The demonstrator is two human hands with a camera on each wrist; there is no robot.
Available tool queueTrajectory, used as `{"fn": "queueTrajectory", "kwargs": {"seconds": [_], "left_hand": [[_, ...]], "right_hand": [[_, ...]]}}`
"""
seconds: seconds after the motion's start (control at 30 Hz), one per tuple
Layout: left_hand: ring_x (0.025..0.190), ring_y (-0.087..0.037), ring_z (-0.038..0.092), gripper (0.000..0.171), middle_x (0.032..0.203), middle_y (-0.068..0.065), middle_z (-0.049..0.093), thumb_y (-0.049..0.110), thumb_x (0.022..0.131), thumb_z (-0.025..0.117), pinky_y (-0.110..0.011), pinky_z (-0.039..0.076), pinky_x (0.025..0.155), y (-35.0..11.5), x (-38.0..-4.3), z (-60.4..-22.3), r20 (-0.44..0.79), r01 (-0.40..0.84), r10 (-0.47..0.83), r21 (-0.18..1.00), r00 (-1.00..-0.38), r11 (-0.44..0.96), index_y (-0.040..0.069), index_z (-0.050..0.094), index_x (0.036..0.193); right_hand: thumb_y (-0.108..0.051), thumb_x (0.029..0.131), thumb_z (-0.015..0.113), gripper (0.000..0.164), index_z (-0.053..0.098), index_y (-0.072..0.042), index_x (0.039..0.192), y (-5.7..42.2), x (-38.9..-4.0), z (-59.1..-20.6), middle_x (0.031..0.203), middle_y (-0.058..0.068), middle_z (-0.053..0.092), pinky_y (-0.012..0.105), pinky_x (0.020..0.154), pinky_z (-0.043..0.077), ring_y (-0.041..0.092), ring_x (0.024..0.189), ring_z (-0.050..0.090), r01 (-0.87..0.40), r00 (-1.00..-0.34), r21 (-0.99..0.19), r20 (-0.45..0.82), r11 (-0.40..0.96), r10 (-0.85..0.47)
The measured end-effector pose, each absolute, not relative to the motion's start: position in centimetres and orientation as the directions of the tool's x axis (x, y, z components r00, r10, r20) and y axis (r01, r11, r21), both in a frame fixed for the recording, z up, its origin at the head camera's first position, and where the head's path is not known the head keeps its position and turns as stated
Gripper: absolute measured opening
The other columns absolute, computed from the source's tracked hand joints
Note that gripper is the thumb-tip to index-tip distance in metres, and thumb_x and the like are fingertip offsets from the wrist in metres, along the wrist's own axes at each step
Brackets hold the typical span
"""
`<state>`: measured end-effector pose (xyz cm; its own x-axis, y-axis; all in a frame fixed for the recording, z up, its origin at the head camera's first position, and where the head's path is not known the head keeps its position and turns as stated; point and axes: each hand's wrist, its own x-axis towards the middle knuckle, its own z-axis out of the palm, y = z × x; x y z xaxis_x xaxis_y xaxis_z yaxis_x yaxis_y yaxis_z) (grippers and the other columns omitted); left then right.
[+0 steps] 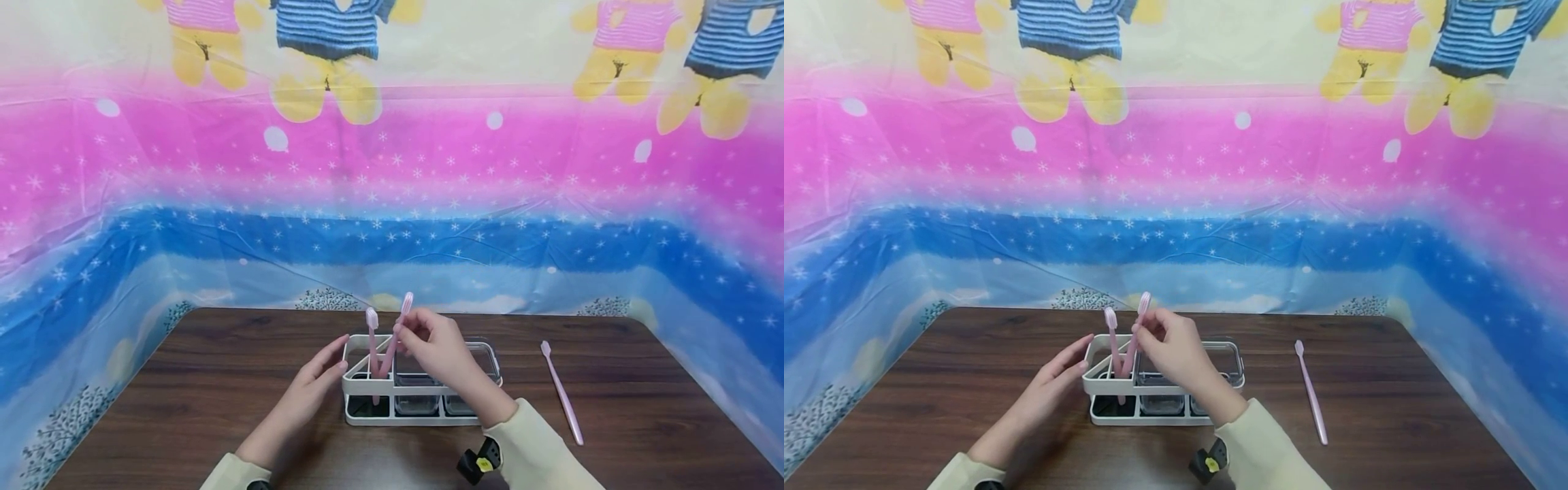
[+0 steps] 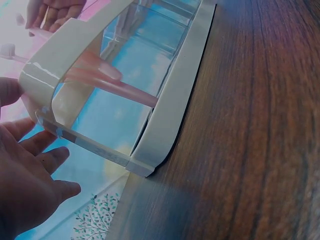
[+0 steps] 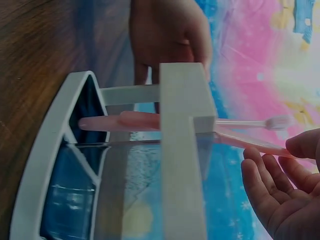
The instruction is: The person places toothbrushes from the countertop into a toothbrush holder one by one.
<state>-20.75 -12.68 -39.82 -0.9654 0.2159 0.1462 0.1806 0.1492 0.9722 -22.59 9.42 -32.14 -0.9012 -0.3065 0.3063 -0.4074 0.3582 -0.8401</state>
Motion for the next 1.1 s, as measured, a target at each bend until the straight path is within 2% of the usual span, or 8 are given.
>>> {"fn": "queueTrajectory", "kwargs": {"seconds": [0.37, 0.6, 1.1], "left_hand": [[0.133, -0.03, 0.025, 0.05, 0.145, -0.013, 0.029, 0.028, 0.093, 0.046, -0.049, 0.026, 0.105, -12.7, -20.5, -39.8, 0.149, 0.187, 0.22, 0.969, -0.964, 0.163, 0.013, 0.032, 0.139], [0.133, -0.029, 0.026, 0.05, 0.144, -0.013, 0.029, 0.026, 0.093, 0.046, -0.049, 0.026, 0.105, -12.5, -20.4, -39.9, 0.154, 0.187, 0.213, 0.972, -0.965, 0.145, 0.011, 0.032, 0.139], [0.133, -0.029, 0.025, 0.05, 0.145, -0.012, 0.029, 0.029, 0.094, 0.045, -0.049, 0.025, 0.105, -12.5, -20.2, -39.6, 0.143, 0.181, 0.221, 0.97, -0.965, 0.162, 0.014, 0.032, 0.139]], "right_hand": [[-0.019, 0.087, 0.058, 0.006, 0.061, -0.015, 0.088, 9.2, -22.5, -33.6, 0.074, -0.005, 0.06, 0.023, 0.051, 0.044, 0.011, 0.062, 0.051, -0.456, -0.886, -0.745, 0.329, 0.487, -0.327], [-0.019, 0.087, 0.057, 0.007, 0.062, -0.015, 0.09, 9.2, -22.3, -34.0, 0.074, -0.006, 0.06, 0.023, 0.052, 0.045, 0.01, 0.062, 0.051, -0.46, -0.883, -0.731, 0.316, 0.504, -0.348], [-0.02, 0.086, 0.058, 0.008, 0.061, -0.015, 0.091, 9.2, -22.7, -34.2, 0.076, -0.007, 0.061, 0.023, 0.054, 0.046, 0.009, 0.064, 0.052, -0.46, -0.884, -0.721, 0.315, 0.519, -0.345]]}}
